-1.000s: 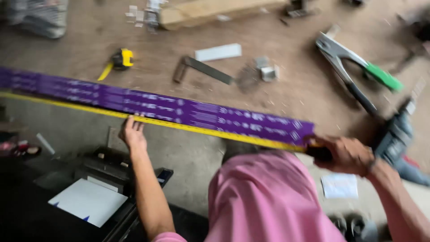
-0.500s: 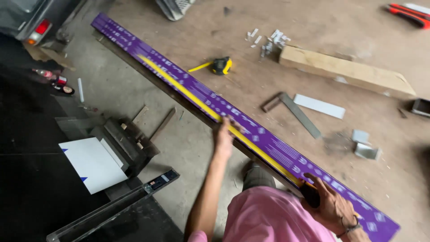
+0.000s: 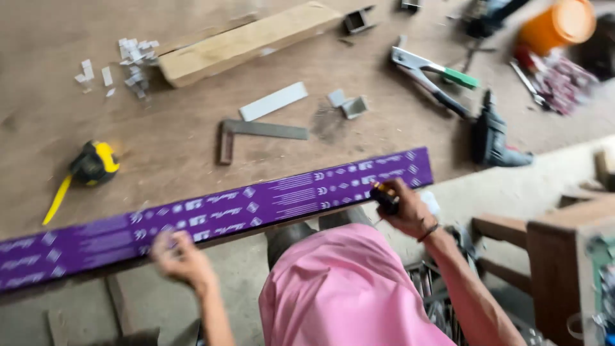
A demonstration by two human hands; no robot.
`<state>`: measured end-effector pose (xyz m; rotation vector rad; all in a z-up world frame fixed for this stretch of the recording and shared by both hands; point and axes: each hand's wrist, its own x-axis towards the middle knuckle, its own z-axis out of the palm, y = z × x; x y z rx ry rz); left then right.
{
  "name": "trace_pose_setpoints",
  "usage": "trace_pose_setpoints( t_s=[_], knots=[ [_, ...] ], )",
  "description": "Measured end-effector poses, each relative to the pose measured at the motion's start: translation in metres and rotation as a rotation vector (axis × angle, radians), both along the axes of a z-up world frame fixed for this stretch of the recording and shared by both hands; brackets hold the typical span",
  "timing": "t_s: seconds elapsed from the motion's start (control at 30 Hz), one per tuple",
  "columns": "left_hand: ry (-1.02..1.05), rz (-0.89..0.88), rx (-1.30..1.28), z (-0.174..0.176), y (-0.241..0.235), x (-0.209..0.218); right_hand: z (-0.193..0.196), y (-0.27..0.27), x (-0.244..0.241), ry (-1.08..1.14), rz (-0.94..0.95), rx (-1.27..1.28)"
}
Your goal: Measuring, marking, and drilling a hole into a metal profile on a workbench.
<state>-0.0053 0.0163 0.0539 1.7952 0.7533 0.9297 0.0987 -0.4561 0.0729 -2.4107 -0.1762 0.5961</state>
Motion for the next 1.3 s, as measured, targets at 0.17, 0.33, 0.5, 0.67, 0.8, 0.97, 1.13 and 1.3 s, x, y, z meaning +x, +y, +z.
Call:
trace_pose_setpoints(
  t_s=[0.17, 0.33, 0.5, 0.67, 0.8, 0.97, 1.13, 1.3],
  knots=[
    [0.674, 0.431, -0.002, -0.033, 0.119, -0.001, 0.002, -0.083, 0.067, -0.316, -0.291, -0.094],
    [0.925, 0.53, 0.002, -0.071, 0.153, 0.012, -0.014, -0.098, 0.167, -0.136, -0.463, -0.264],
    [0.99, 0.533, -0.105, -0.062, 0.153, 0.017, -0.066, -0.118, 0.192, -0.24, -0.439, -0.288],
    [1.028, 0.516, -0.15, -0.053, 0.143, 0.02, -0.043, -0.082, 0.143, -0.739, -0.16, -0.218],
    [1.091, 0.475, -0.185, -0.049, 0.145, 0.026, -0.008, -0.002, 0.075, -0.316, 0.475, -0.262],
    [1.057, 0.6, -0.06, -0.113, 0.173, 0.009, -0.051, 0.02, 0.049, -0.291, 0.794, -0.246],
    [0.744, 0.532, -0.266, -0.023, 0.119, 0.042, -0.051, 0.036, 0.063, -0.482, 0.753, -0.594],
    [0.45, 0.902, -0.489, -0.049, 0.189, -0.034, -0.023, -0.002, -0.008, -0.53, 0.658, -0.285]
  ],
)
